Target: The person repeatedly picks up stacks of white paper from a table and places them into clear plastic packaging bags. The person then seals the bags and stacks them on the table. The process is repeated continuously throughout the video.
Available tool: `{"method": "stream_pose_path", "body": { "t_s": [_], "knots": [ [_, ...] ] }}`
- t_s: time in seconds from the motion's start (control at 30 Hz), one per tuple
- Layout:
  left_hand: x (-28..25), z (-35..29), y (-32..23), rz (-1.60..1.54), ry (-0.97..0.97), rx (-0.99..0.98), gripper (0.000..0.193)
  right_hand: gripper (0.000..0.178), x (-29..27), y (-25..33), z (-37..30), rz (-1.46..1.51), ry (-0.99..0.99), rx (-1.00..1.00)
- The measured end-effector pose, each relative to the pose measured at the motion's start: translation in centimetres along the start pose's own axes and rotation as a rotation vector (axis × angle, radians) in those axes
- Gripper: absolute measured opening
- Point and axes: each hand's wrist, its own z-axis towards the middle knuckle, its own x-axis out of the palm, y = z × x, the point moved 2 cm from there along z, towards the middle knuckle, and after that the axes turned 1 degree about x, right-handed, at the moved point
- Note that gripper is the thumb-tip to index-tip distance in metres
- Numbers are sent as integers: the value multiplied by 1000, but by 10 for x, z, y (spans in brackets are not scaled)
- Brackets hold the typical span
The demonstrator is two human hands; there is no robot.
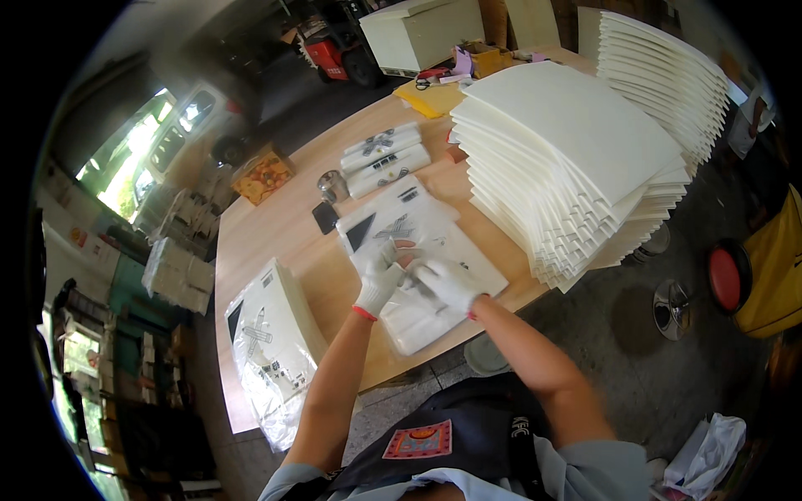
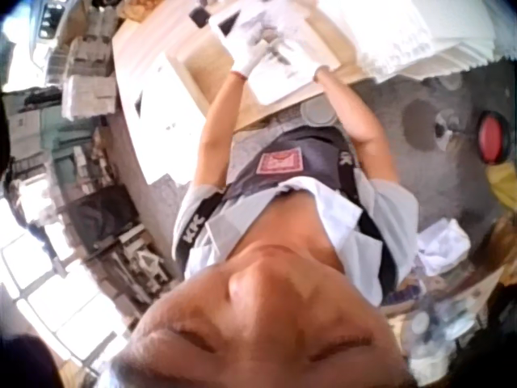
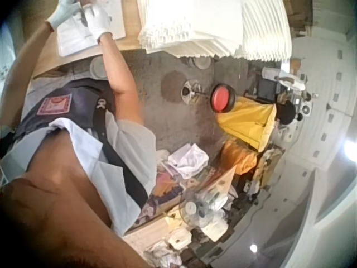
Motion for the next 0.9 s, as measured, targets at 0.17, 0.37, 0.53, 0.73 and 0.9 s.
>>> {"method": "stream_pose_path", "body": {
  "t_s": [0.17,0.37,0.53,0.73,0.9],
  "knots": [
    [11,-22,-68,-52,-1,-51,18,18,36,-39,44,-1022,-125,-320],
    [-5,-34,-36,1110,-104,82,55,20,-7,-5,-14,-768,184,-449],
    [-7,-38,-104,1185,-308,490,58,18,-123,146,-148,-895,-482,-917],
    [51,-9,-151,438,30,479,36,33,-230,171,-179,-1392,-589,-407],
    [112,15,-152,-232,414,197,42,20,-260,151,-163,-1740,-536,-637]
  ]
}}
